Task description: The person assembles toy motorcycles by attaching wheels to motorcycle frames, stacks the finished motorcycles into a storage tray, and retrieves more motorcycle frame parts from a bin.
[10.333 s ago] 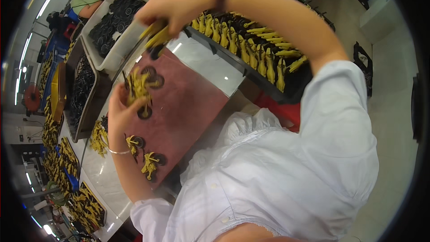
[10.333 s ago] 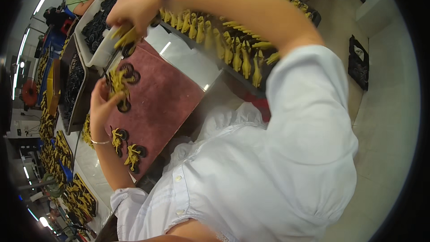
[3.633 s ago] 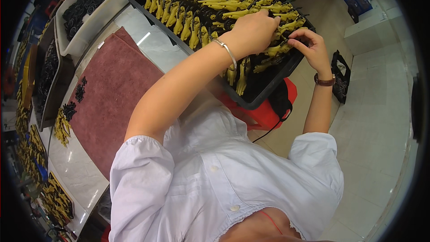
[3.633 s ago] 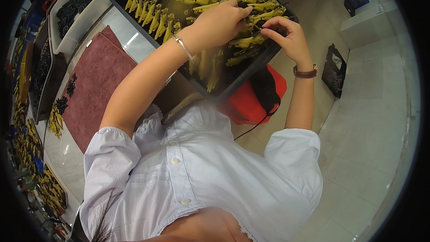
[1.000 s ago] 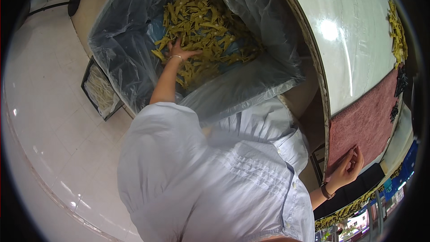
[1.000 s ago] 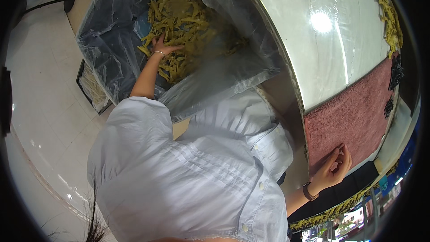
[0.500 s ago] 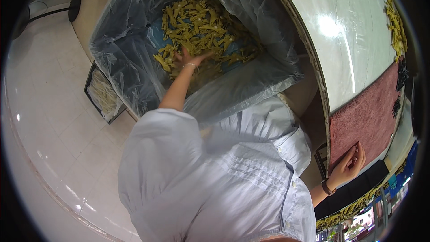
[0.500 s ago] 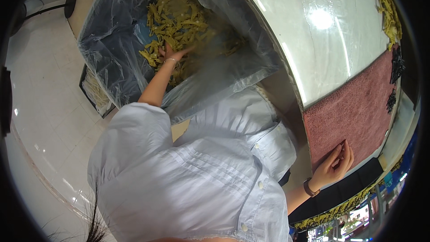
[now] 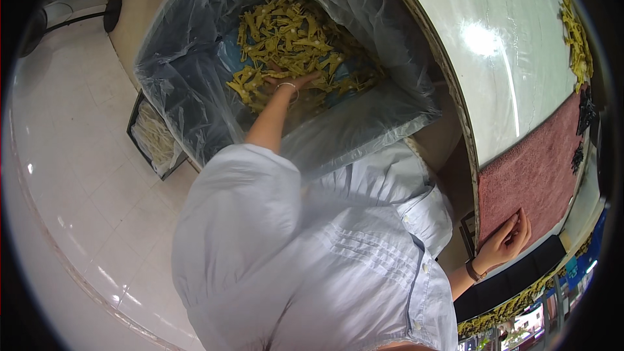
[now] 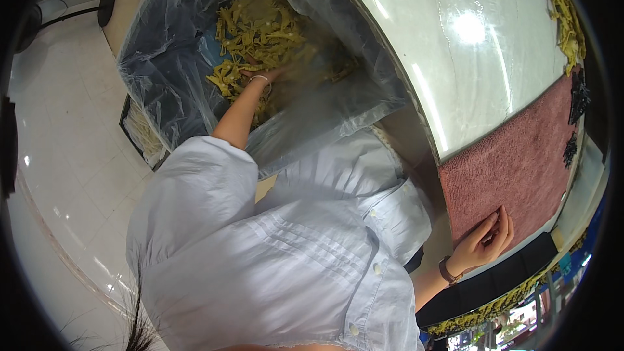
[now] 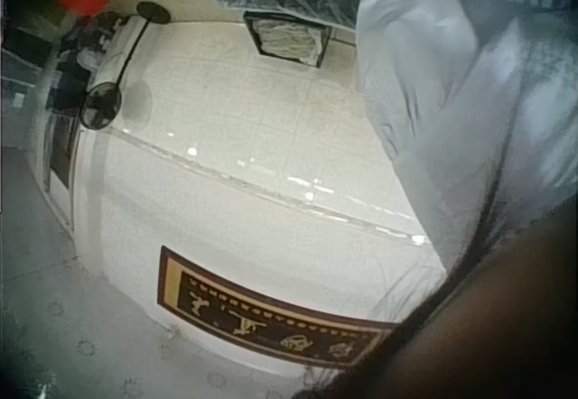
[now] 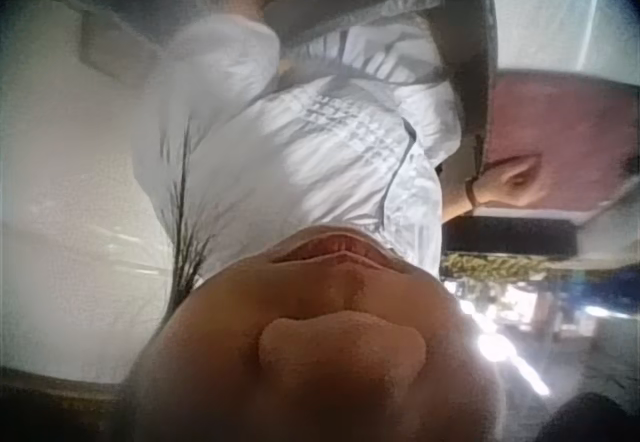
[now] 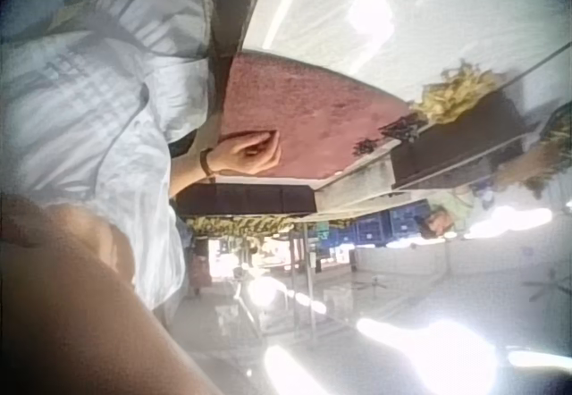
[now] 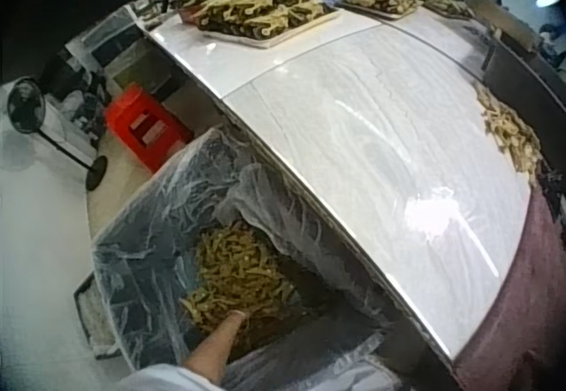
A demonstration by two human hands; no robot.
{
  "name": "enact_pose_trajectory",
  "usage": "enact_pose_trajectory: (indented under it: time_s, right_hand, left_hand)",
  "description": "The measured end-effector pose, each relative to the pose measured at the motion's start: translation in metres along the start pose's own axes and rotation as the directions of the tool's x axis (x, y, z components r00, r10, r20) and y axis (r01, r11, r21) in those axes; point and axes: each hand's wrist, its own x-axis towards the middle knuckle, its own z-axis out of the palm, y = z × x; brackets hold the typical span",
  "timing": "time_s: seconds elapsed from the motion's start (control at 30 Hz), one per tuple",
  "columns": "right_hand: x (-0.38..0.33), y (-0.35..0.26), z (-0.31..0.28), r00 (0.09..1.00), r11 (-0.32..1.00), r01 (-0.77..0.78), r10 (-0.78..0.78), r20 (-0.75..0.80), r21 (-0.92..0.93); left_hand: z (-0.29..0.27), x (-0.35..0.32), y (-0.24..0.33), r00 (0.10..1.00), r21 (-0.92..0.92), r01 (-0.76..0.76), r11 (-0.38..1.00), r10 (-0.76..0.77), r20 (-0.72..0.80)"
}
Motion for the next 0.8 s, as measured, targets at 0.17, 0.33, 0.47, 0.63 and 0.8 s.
enact_pose_trajectory:
  time_s: [0.17,0.33,0.47,0.63,0.8]
  right_hand:
    - [-0.001,-0.007,-0.001,0.998,0.998,-0.064,0.064,0.005,-0.016]
    - [0.000,-0.008,0.000,0.999,1.000,-0.028,0.028,-0.030,-0.002]
    - [0.000,-0.007,-0.002,0.998,0.999,-0.052,0.052,-0.024,-0.007]
    - [0.000,-0.008,-0.004,0.997,0.997,-0.075,0.075,-0.019,-0.024]
    - [-0.002,-0.004,-0.001,0.997,0.997,-0.077,0.077,0.000,-0.004]
  left_hand:
    - [0.004,0.007,0.014,0.997,-0.186,0.077,0.979,-0.081,-0.015]
    - [-0.001,0.001,0.019,0.988,-0.338,0.132,0.932,-0.151,-0.031]
    - [-0.008,-0.029,0.004,0.992,-0.176,-0.025,0.984,0.004,-0.123]
    - [0.010,-0.032,-0.009,0.967,-0.063,-0.145,0.987,0.128,-0.221]
    - [-0.050,-0.008,-0.024,0.920,0.361,-0.367,0.857,0.276,0.279]
